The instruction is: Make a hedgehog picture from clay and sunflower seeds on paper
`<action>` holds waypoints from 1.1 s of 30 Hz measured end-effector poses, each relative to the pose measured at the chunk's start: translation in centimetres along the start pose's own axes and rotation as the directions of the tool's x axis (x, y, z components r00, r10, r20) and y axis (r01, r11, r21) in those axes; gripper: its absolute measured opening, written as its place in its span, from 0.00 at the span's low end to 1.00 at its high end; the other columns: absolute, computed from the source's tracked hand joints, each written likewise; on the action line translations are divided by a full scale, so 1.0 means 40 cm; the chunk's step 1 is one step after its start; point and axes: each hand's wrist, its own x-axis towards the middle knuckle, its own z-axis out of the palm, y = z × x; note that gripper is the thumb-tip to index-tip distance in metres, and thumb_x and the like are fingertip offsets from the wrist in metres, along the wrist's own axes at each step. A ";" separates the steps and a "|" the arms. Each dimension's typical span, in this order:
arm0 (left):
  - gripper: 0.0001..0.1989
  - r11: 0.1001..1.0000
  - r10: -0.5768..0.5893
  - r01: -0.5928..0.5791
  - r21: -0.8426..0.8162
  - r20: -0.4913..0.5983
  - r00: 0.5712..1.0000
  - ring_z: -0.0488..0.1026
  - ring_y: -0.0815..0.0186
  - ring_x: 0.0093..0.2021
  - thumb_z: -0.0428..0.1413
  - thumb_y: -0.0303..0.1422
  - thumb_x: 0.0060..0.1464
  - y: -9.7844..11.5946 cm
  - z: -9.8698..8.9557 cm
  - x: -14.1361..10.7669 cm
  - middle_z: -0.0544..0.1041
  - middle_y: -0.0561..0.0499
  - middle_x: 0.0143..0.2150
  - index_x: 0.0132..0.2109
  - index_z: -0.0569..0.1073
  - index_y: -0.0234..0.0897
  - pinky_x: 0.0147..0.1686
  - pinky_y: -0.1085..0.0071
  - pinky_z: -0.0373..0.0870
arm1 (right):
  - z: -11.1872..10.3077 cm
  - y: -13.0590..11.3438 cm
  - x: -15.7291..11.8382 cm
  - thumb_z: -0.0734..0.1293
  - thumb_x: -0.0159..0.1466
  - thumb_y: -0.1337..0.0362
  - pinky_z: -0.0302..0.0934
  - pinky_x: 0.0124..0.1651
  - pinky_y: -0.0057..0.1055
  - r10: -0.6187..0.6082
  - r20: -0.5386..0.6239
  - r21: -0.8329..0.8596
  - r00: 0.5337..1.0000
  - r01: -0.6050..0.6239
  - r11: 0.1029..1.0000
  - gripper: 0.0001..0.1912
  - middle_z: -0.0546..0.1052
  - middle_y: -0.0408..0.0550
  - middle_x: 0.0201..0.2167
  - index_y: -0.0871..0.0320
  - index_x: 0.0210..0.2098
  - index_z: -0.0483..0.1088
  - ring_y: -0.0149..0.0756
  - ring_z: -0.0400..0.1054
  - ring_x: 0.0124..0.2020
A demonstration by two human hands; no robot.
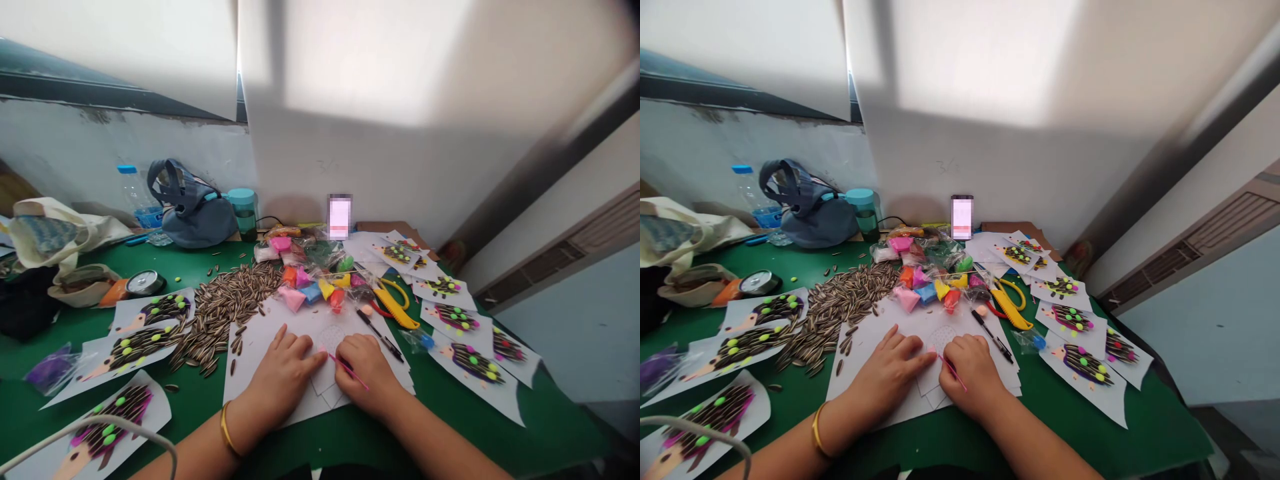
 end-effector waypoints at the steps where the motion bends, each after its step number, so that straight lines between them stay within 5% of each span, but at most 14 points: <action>1: 0.18 1.000 -0.002 0.002 0.002 0.002 1.000 0.66 0.60 0.45 0.54 0.27 0.63 0.000 0.000 0.000 0.72 0.49 0.47 0.56 0.73 0.50 0.64 0.44 0.50 | 0.003 -0.001 0.000 0.63 0.58 0.71 0.50 0.42 0.35 -0.011 0.000 -0.003 1.000 0.011 1.000 0.05 0.70 0.45 0.28 0.57 0.27 0.63 0.37 0.63 0.34; 14: 0.16 0.999 -0.016 0.016 -0.030 -0.010 1.000 0.69 0.60 0.45 0.52 0.26 0.64 -0.004 0.000 0.001 0.75 0.50 0.47 0.55 0.73 0.46 0.64 0.42 0.50 | 0.018 0.011 -0.007 0.63 0.58 0.71 0.49 0.42 0.34 -0.006 -0.038 -0.002 0.999 0.006 1.000 0.04 0.70 0.44 0.28 0.57 0.27 0.64 0.36 0.62 0.34; 21: 0.15 0.993 0.045 -0.044 -0.113 0.001 0.999 0.66 0.60 0.60 0.49 0.27 0.67 -0.011 0.014 -0.003 0.73 0.49 0.59 0.58 0.71 0.44 0.68 0.44 0.46 | 0.024 0.008 -0.003 0.63 0.58 0.71 0.49 0.41 0.34 0.000 -0.052 -0.022 0.999 -0.001 1.000 0.05 0.70 0.44 0.28 0.57 0.27 0.63 0.37 0.63 0.34; 33: 0.18 0.997 0.072 -0.071 -0.015 0.074 0.995 0.67 0.55 0.58 0.51 0.29 0.66 0.004 -0.004 0.004 0.73 0.47 0.57 0.60 0.69 0.48 0.65 0.40 0.47 | 0.018 0.032 0.006 0.62 0.60 0.70 0.49 0.40 0.33 0.071 -0.052 0.079 0.996 -0.066 0.995 0.05 0.71 0.43 0.28 0.57 0.27 0.62 0.36 0.64 0.33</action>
